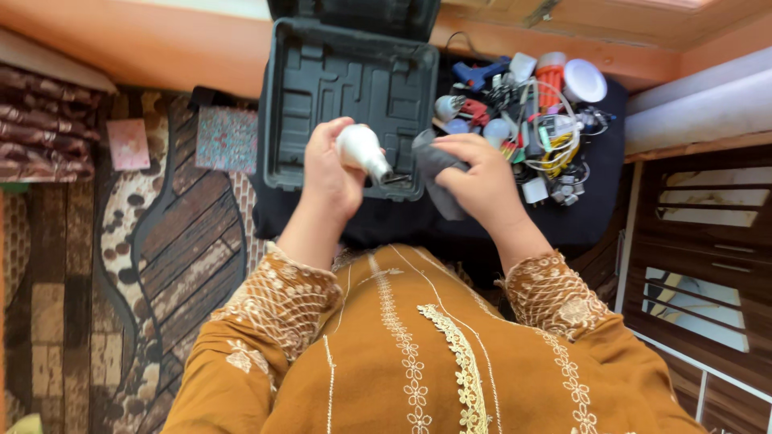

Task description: The person cleans several light bulbs using a gray cloth. They wipe each bulb individually, rotating them to clean all sides, and place the cleaned bulbs into a black plastic case. The person handles multiple bulbs one at a time, ensuring each is wiped thoroughly before setting it aside.

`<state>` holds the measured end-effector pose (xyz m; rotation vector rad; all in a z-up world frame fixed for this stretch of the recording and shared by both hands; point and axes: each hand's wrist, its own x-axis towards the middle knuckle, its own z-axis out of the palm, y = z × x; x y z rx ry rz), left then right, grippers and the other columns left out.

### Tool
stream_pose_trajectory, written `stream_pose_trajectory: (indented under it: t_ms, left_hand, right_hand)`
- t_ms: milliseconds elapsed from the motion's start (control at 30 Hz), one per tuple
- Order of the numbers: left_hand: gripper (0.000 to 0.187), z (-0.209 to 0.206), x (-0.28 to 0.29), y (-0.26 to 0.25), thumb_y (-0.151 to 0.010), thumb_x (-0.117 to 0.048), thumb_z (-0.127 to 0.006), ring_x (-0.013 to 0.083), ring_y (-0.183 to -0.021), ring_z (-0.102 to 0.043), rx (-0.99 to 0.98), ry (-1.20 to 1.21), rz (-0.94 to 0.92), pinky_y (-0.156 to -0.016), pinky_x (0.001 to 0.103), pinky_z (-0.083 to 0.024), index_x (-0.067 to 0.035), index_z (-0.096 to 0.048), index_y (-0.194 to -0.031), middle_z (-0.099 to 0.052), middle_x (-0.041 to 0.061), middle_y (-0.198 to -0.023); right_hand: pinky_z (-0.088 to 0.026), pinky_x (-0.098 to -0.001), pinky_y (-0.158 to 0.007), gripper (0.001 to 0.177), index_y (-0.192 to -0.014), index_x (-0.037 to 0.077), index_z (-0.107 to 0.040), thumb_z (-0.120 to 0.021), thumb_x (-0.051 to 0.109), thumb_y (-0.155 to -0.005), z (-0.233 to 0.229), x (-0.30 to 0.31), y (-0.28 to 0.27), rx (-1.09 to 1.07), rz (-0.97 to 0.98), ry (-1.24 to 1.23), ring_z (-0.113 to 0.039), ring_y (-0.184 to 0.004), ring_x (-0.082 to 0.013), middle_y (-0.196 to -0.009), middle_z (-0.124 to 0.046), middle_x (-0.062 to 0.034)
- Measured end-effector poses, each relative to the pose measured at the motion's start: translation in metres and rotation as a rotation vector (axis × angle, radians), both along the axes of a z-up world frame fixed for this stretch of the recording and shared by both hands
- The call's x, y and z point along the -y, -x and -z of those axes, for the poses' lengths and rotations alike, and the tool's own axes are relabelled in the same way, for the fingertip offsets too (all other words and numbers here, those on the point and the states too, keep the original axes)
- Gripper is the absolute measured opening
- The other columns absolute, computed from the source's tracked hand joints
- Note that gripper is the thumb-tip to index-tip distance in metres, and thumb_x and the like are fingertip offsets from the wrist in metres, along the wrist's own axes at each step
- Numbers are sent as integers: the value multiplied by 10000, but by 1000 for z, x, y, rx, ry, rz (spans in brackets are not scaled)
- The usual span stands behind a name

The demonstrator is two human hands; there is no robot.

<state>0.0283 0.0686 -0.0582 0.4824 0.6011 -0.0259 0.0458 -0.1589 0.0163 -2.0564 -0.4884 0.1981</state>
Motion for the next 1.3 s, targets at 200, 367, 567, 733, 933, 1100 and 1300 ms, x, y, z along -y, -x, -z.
stream_pose_trajectory:
  t_ms: [200, 367, 567, 733, 933, 1100, 1300]
  left_hand:
    - [464, 64, -57, 38, -781, -59, -558, 298, -1005, -627, -139, -128, -127, -797, 466, -558, -93, -516, -1241, -605, 129, -1108]
    - [505, 111, -95, 69, -798, 14, -695, 247, -1021, -662, -270, -532, -227, -885, 407, -589, -16, -490, -1258, -621, 129, -1132]
    - [471, 120, -126, 74, -810, -128, -836, 215, -1015, -677, -290, -1095, -130, -896, 344, -564, -4, -598, -1197, -664, 107, -1117]
    - [426, 91, -135, 49, -734, -229, -902, 350, -1053, -650, -74, -1765, 201, -950, 452, -503, -49, -726, -1078, -713, 149, -1056]
    - [457, 91, -139, 35, -695, -270, -907, 396, -1209, -553, 69, -1969, 399, -1080, 524, -383, -84, -753, -1083, -737, 118, -1093]
    - [508, 110, -141, 33, -755, -303, -892, 404, -1351, -475, 151, -2091, 509, -1152, 577, -310, -87, -714, -1179, -704, 105, -1237]
    - [691, 125, -146, 31, -743, -140, -771, 391, -1429, -397, 264, -2233, 643, -1178, 579, -203, -93, -607, -1413, -601, 96, -1469]
  right_hand:
    - [-512, -280, -983, 421, -1158, -36, -721, -657, -47, -742, 32, -11, 3, -340, 172, -311, -649, -1113, -155, -1214, -685, -62]
    - [-505, -276, -994, 428, -1214, -40, -704, -645, -49, -790, 51, -42, 0, -502, 295, -522, -653, -1096, -141, -1196, -692, -59]
    - [-490, -353, -1057, 443, -1250, 4, -702, -717, 50, -810, 85, -89, -15, -105, 97, -94, -628, -1212, -248, -1300, -659, -114]
    - [-469, -403, -1086, 417, -1238, 55, -723, -730, 141, -830, 102, -128, -12, 108, -8, 186, -605, -1262, -337, -1356, -659, -145]
    - [-473, -388, -1100, 427, -1248, 42, -709, -721, 143, -834, 108, -137, -3, -11, 41, 130, -609, -1292, -320, -1367, -649, -148]
    - [-462, -385, -1101, 437, -1254, 39, -709, -726, 143, -830, 110, -129, 3, -42, 83, 179, -595, -1304, -318, -1370, -645, -147]
    - [-461, -380, -1111, 437, -1255, 40, -705, -726, 143, -831, 110, -121, 12, -84, 103, 179, -598, -1309, -304, -1379, -635, -137]
